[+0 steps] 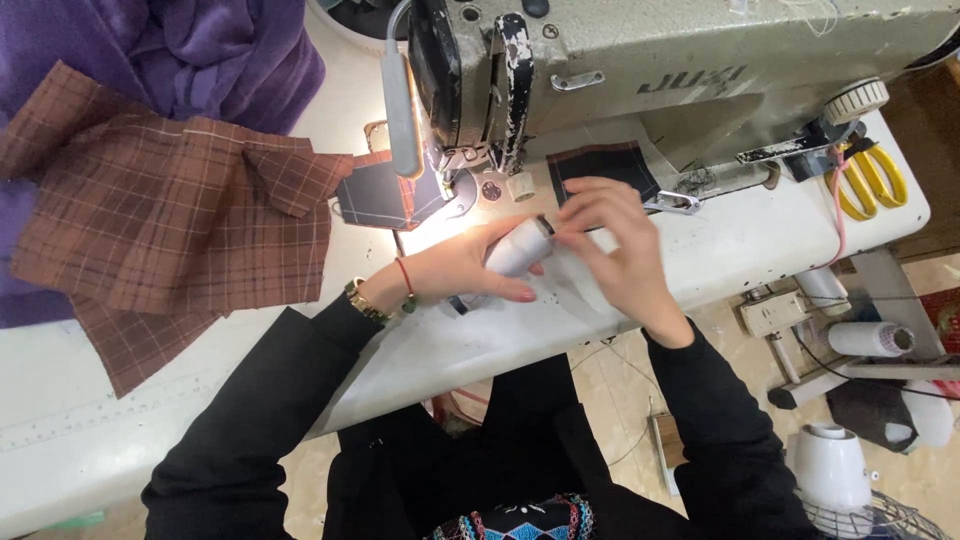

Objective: Stitching small fabric pocket components together using an industrial sewing machine.

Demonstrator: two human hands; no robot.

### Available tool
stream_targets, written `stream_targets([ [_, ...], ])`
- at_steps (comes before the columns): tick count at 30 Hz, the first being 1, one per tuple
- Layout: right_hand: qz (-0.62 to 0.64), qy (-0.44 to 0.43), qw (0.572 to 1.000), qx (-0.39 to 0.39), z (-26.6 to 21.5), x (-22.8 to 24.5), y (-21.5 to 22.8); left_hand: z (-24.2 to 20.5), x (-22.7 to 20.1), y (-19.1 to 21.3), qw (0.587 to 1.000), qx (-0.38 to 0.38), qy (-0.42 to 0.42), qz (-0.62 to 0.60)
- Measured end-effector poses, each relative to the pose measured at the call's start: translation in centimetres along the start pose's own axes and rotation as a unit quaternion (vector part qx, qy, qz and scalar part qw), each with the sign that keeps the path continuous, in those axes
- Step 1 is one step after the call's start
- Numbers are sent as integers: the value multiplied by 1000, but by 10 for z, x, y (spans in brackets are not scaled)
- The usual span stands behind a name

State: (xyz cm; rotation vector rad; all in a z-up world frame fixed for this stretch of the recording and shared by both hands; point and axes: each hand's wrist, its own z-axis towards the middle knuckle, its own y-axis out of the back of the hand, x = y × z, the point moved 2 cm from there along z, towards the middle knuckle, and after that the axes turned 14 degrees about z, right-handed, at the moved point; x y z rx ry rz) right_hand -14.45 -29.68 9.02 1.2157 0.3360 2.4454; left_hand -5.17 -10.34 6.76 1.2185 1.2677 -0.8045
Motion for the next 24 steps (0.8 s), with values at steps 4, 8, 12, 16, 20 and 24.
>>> stream_targets([
  [4,203,-66,974,-78,-13,-7,23,-14,10,8,999,45,20,5],
  [8,528,-184,815,-149,-35,-32,55,-31,16,10,993,102,44,44],
  [12,612,-202,731,-224,-46,-50,83,-50,28,17,993,-85,47,-65],
  [16,512,-228,791,-247,-47,-55,75,-61,37,5,975,-186,52,-105],
  [20,281,-284,879,-260,-52,-56,65,-75,49,2,959,-261,93,-65],
  [24,-71,-196,969,-128,-51,-30,69,-85,48,4,950,-288,116,-27],
])
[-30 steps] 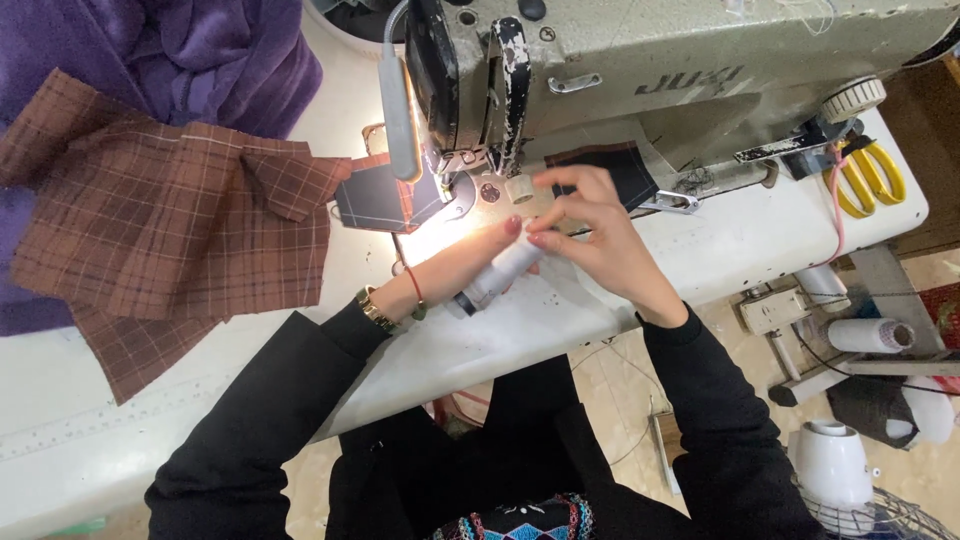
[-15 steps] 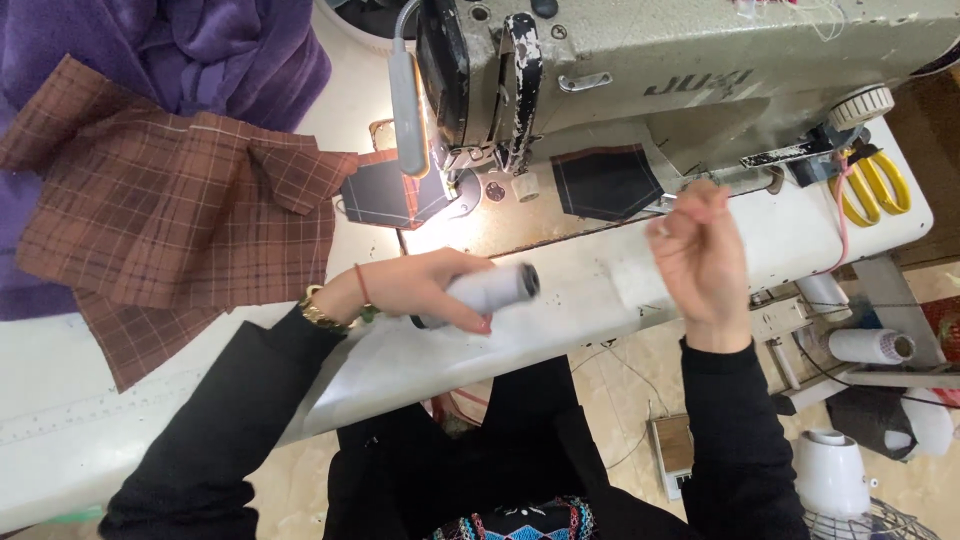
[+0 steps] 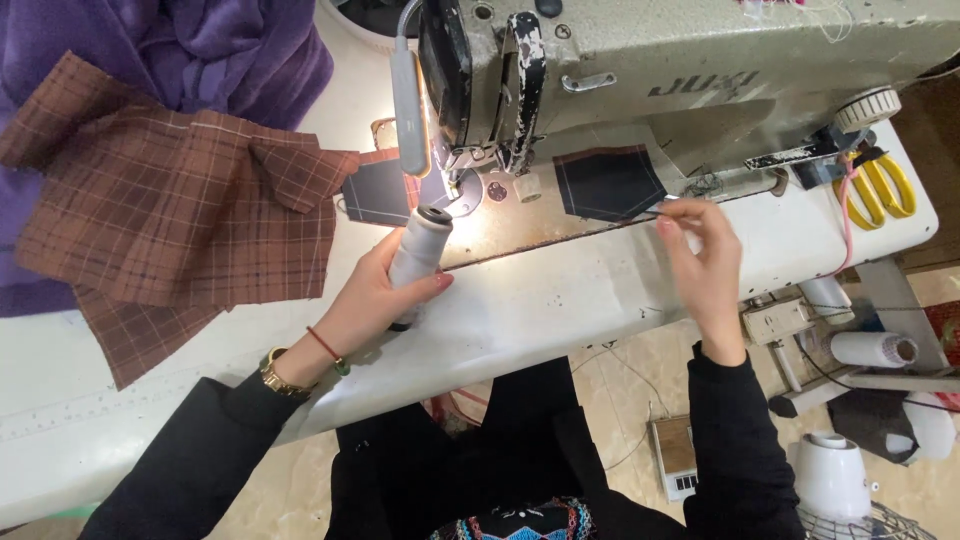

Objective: Stitching small fabric pocket components together using an industrial sewing machine.

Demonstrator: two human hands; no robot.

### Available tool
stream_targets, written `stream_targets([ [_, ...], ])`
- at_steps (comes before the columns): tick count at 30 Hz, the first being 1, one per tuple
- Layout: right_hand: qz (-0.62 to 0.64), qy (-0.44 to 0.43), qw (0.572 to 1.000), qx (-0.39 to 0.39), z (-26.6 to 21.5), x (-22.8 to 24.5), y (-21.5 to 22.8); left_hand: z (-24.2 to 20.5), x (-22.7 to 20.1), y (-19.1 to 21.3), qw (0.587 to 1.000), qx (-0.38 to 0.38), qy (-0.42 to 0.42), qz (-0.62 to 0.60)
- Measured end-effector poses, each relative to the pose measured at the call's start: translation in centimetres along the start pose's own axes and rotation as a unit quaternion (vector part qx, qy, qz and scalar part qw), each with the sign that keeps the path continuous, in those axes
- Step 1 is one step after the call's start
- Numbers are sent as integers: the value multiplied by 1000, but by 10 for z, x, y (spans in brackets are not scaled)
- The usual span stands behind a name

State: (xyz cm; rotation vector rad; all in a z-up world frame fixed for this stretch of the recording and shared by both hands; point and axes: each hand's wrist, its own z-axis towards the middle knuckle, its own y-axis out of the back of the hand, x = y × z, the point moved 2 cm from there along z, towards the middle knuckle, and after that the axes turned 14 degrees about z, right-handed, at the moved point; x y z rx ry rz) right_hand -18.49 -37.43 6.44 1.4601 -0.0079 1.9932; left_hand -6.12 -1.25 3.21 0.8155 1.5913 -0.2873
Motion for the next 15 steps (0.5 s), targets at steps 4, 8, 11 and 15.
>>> stream_targets([
  [4,-152,25,988,-3,2,-17,17,0,2,0,1000,-3,9,10],
  [8,-194,32,979,47,10,-45,22,1,-3,6,999,-6,5,32],
  [11,-216,45,973,62,11,-54,31,-3,-15,8,999,-12,17,33],
  [15,-259,85,959,83,12,-60,42,-8,-20,9,999,-32,35,25],
])
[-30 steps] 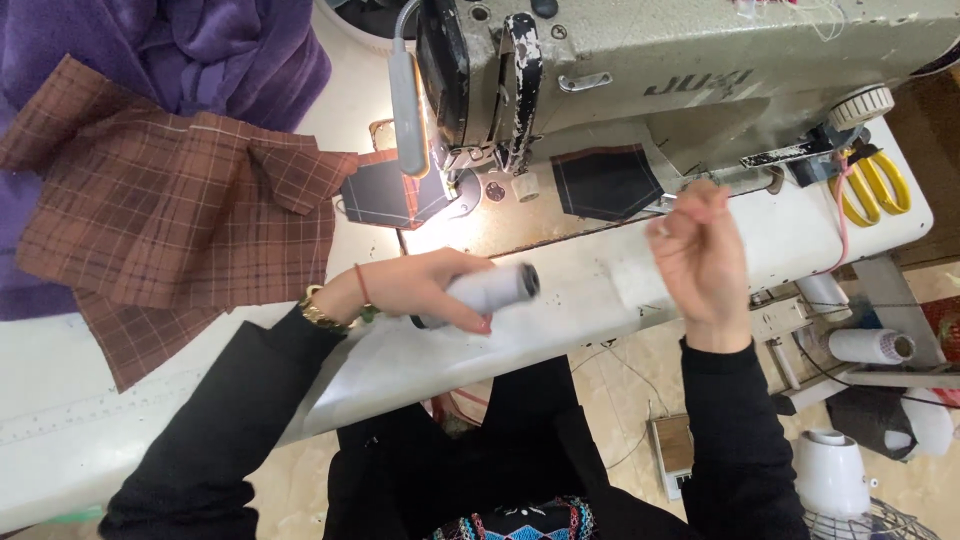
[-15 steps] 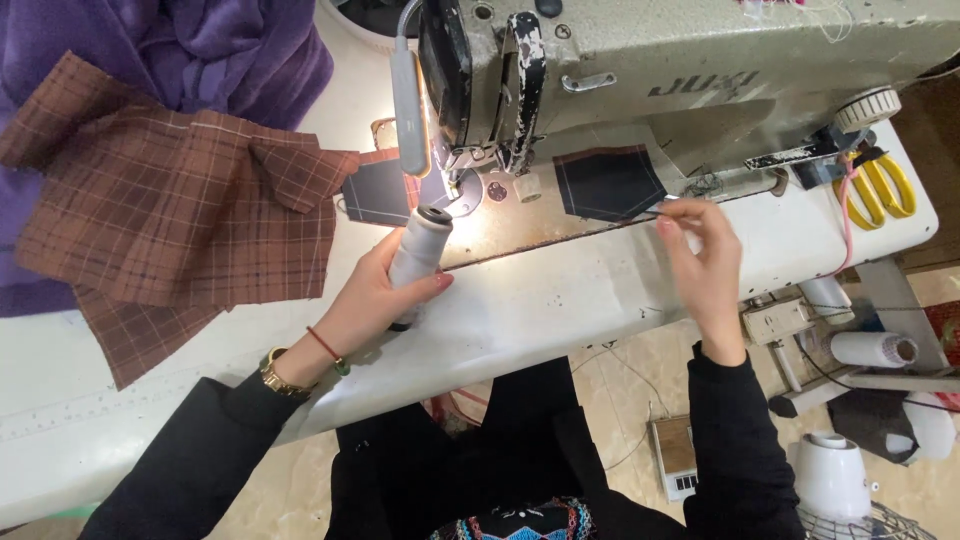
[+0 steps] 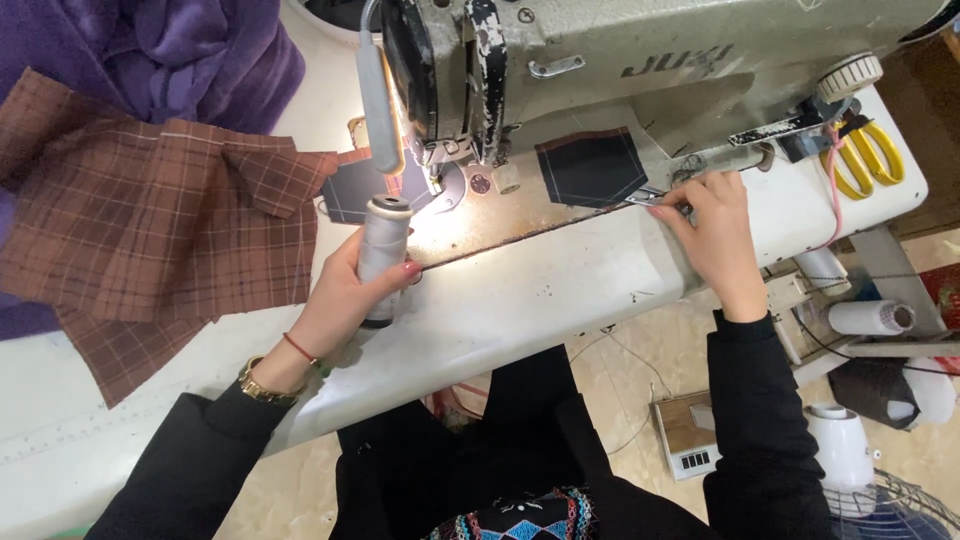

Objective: Stitching small fabric pocket components together using an industrial sewing machine.

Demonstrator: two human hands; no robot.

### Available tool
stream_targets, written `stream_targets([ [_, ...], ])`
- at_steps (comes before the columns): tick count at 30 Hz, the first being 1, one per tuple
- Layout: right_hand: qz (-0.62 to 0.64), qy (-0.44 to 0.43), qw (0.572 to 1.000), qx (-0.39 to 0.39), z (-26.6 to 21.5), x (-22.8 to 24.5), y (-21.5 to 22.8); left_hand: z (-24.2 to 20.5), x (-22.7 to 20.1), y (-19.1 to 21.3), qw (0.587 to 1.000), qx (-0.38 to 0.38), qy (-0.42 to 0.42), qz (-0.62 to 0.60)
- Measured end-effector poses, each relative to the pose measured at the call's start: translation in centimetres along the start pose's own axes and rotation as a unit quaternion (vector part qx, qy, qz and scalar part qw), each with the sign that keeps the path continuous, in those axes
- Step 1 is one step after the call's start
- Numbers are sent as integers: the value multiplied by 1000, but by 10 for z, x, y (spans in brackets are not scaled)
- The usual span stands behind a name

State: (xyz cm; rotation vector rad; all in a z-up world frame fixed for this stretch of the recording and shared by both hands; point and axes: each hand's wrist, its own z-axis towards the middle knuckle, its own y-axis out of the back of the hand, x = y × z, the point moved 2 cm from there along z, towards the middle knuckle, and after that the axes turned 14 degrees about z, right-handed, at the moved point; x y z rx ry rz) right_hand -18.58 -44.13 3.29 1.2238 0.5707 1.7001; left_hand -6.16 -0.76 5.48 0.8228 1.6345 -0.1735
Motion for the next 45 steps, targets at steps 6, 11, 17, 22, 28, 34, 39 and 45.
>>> stream_targets([
  [6,-39,-11,996,75,-7,8,35,-8,-10,5,997,-14,53,-44],
  [11,-100,-160,978,92,-19,32,92,-7,-14,5,997,-15,76,-22],
  [17,-85,-110,988,63,-4,68,65,-8,-17,6,996,-8,81,-33],
  [22,50,-33,991,118,16,114,-3,-3,5,2,1000,1,17,-19],
  [28,46,98,975,192,29,164,-27,-4,3,2,1000,2,20,-14],
  [34,1,126,976,180,23,154,-44,-7,0,1,1000,0,12,-19],
  [39,15,98,984,148,16,124,-32,-9,0,1,1000,-2,-26,-1],
  [45,-104,44,993,42,9,3,2,-21,-38,-41,967,141,-178,113],
])
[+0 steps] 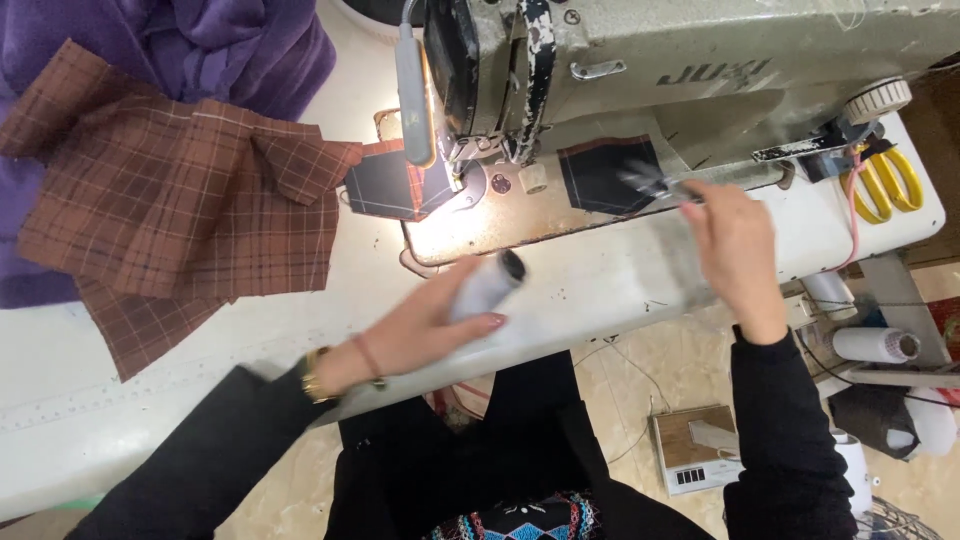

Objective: Stitching small fabric pocket components together using an industrial sewing machine.

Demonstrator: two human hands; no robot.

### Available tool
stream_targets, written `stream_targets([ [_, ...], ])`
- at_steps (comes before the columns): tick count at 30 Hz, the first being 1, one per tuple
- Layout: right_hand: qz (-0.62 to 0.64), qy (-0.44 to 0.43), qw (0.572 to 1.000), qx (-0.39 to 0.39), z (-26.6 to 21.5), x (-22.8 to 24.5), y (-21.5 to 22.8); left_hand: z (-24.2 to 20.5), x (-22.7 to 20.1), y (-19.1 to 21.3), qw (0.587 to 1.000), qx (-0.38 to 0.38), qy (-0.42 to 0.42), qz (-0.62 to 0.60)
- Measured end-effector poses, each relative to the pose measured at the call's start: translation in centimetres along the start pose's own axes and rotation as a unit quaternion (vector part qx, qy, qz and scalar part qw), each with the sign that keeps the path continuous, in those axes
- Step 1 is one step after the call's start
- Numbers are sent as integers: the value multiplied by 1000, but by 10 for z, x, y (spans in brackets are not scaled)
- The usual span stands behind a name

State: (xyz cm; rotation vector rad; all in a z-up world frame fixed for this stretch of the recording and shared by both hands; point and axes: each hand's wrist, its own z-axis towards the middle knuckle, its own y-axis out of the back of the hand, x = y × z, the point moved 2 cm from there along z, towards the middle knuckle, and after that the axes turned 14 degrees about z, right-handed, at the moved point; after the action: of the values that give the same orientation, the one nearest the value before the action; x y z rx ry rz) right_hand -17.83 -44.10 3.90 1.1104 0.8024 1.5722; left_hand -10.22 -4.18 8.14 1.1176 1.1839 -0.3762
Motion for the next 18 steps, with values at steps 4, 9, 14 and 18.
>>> stream_targets([
  [4,-74,-17,996,-35,-15,-35,6,71,-9,-36,993,-15,-113,20],
  [9,-59,-20,995,-75,-16,-10,10,223,26,-69,927,-289,-114,212],
  [14,135,35,988,-72,-2,23,-7,277,51,-53,919,-264,291,24],
  [18,262,51,964,-7,13,60,-26,278,51,-67,937,-260,230,16],
])
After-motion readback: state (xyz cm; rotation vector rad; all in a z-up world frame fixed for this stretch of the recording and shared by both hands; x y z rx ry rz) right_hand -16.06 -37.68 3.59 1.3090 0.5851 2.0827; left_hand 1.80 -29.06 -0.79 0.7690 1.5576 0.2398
